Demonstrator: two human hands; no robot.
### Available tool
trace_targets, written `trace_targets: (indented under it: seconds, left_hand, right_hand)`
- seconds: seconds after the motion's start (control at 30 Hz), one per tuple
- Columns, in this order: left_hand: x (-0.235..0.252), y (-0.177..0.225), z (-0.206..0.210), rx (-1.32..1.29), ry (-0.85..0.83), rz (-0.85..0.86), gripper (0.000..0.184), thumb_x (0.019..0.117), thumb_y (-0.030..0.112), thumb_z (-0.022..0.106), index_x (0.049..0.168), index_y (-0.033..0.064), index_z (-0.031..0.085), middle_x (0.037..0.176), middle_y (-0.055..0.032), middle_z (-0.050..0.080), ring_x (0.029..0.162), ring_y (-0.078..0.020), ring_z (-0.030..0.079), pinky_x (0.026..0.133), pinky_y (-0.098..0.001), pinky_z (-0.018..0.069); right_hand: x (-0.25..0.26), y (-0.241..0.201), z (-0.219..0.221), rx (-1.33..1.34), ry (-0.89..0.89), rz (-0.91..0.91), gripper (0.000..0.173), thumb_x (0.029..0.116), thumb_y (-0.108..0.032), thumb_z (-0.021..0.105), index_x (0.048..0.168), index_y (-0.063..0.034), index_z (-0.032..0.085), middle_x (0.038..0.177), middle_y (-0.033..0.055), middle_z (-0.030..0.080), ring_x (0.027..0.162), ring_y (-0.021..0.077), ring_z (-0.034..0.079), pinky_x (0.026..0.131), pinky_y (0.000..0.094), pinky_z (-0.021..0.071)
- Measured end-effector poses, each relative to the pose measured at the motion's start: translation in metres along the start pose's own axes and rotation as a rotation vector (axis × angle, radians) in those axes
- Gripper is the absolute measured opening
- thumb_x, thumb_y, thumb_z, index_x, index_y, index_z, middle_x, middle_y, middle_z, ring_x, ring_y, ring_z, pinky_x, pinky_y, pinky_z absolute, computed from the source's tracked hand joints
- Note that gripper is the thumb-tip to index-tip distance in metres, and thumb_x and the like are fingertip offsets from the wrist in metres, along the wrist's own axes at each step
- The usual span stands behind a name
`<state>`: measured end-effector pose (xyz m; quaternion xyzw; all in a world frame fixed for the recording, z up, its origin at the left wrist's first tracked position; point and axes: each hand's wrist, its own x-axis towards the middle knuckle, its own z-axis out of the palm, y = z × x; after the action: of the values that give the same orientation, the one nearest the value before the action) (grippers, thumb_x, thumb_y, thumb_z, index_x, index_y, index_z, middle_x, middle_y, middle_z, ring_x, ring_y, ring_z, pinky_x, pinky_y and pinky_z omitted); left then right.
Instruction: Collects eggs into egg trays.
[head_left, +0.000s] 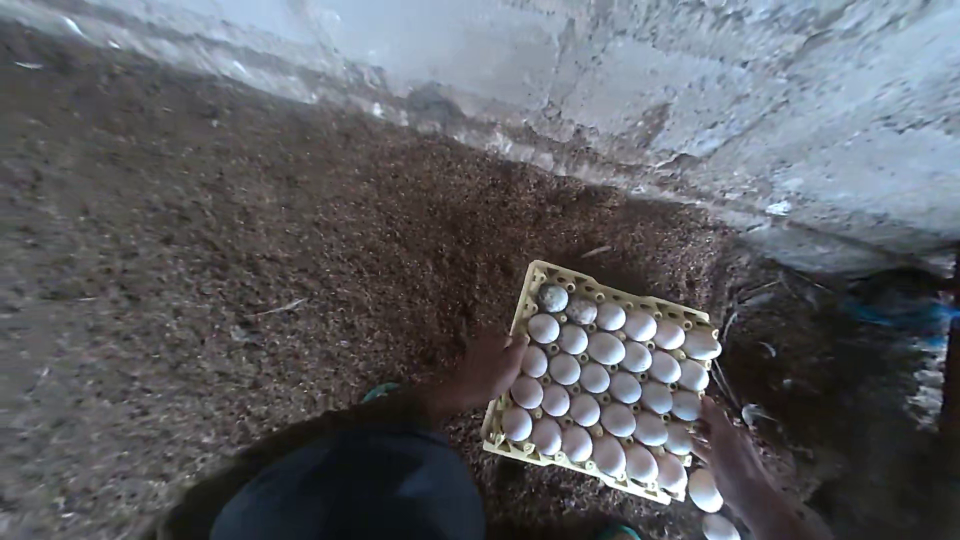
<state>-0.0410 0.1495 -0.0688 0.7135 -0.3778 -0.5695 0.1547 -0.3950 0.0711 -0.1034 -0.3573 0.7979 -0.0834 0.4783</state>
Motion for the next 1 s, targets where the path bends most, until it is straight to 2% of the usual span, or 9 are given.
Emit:
trace_targets:
  seconds: [0.17, 0.33, 0.47, 0.63, 0.67, 0.7, 0.77, 0.87, 1.0]
  left_hand:
    - [-0.001, 0.003, 0.000, -0.251, 0.033, -0.163, 0.042, 0.1102, 0.030, 0.038, 0.116, -0.0030, 0.064, 0.113, -0.0206, 0.063, 0.105, -0.0295, 0.061, 0.091, -0.0493, 0.0490]
    - [-0.005, 0.008, -0.005, -0.309, -0.013, -0.165, 0.045, 0.1099, 0.032, 0.038, 0.125, -0.0039, 0.061, 0.125, -0.0235, 0.061, 0.118, -0.0326, 0.058, 0.100, -0.0536, 0.0455]
    - [-0.005, 0.006, -0.001, -0.358, -0.041, -0.197, 0.046, 0.1076, 0.034, 0.042, 0.133, -0.0024, 0.055, 0.126, -0.0243, 0.060, 0.118, -0.0336, 0.058, 0.099, -0.0545, 0.0465]
    - [-0.010, 0.008, -0.002, -0.348, -0.060, -0.185, 0.047, 0.1085, 0.035, 0.039, 0.130, -0.0025, 0.057, 0.122, -0.0240, 0.061, 0.113, -0.0334, 0.060, 0.095, -0.0540, 0.0480]
    - [-0.011, 0.008, -0.002, -0.337, -0.062, -0.184, 0.047, 0.1088, 0.035, 0.039, 0.128, -0.0030, 0.057, 0.121, -0.0242, 0.061, 0.112, -0.0337, 0.060, 0.095, -0.0540, 0.0477]
    - [-0.011, 0.008, -0.001, -0.327, -0.060, -0.177, 0.047, 0.1087, 0.036, 0.039, 0.126, -0.0029, 0.058, 0.118, -0.0235, 0.062, 0.109, -0.0329, 0.060, 0.093, -0.0532, 0.0481]
    - [-0.012, 0.005, 0.000, -0.293, -0.068, -0.142, 0.047, 0.1084, 0.037, 0.039, 0.122, -0.0031, 0.059, 0.111, -0.0218, 0.062, 0.101, -0.0314, 0.060, 0.087, -0.0516, 0.0484]
    - [-0.015, 0.004, -0.002, -0.217, -0.090, -0.060, 0.046, 0.1090, 0.036, 0.037, 0.120, -0.0020, 0.059, 0.105, -0.0196, 0.062, 0.095, -0.0298, 0.061, 0.083, -0.0500, 0.0491]
    - [-0.016, 0.005, -0.001, -0.174, -0.091, 0.043, 0.045, 0.1100, 0.029, 0.036, 0.125, -0.0059, 0.060, 0.116, -0.0253, 0.062, 0.111, -0.0364, 0.061, 0.095, -0.0555, 0.0468]
  right_hand:
    - [-0.003, -0.002, 0.002, 0.003, -0.005, -0.005, 0.059, 0.1104, -0.048, 0.032, 0.140, 0.0005, 0.049, 0.121, 0.0169, 0.056, 0.102, 0.0233, 0.057, 0.086, 0.0448, 0.0503]
    - [-0.009, -0.004, -0.005, 0.032, -0.024, -0.019, 0.059, 0.1109, -0.048, 0.029, 0.143, -0.0002, 0.044, 0.117, 0.0127, 0.054, 0.097, 0.0178, 0.058, 0.084, 0.0414, 0.0517]
    - [-0.007, -0.004, -0.006, 0.075, -0.039, -0.030, 0.050, 0.1098, -0.050, 0.027, 0.131, -0.0098, 0.049, 0.102, 0.0007, 0.052, 0.085, 0.0097, 0.057, 0.075, 0.0343, 0.0514]
    - [-0.013, -0.017, -0.012, 0.102, -0.088, -0.015, 0.061, 0.1086, -0.056, 0.017, 0.127, -0.0086, 0.050, 0.103, 0.0017, 0.053, 0.090, 0.0110, 0.056, 0.081, 0.0372, 0.0497]
    - [-0.013, -0.018, -0.013, 0.134, -0.096, -0.023, 0.058, 0.1089, -0.056, 0.017, 0.122, -0.0106, 0.052, 0.099, 0.0000, 0.055, 0.087, 0.0095, 0.057, 0.079, 0.0354, 0.0506]
    - [-0.012, -0.019, -0.012, 0.157, -0.088, -0.062, 0.052, 0.1094, -0.054, 0.017, 0.113, -0.0162, 0.053, 0.088, -0.0058, 0.059, 0.077, 0.0037, 0.060, 0.070, 0.0284, 0.0534]
    - [-0.014, -0.019, -0.017, 0.233, -0.172, -0.167, 0.049, 0.1106, -0.047, 0.013, 0.121, -0.0177, 0.051, 0.092, -0.0105, 0.062, 0.082, -0.0025, 0.063, 0.074, 0.0219, 0.0556]
    - [-0.025, -0.023, -0.023, 0.314, -0.204, -0.254, 0.047, 0.1111, -0.043, 0.013, 0.121, -0.0182, 0.052, 0.095, -0.0128, 0.067, 0.089, -0.0036, 0.066, 0.081, 0.0226, 0.0586]
    - [-0.041, -0.031, -0.030, 0.325, -0.228, -0.321, 0.047, 0.1114, -0.041, 0.012, 0.123, -0.0172, 0.051, 0.097, -0.0137, 0.068, 0.092, -0.0055, 0.066, 0.084, 0.0210, 0.0582]
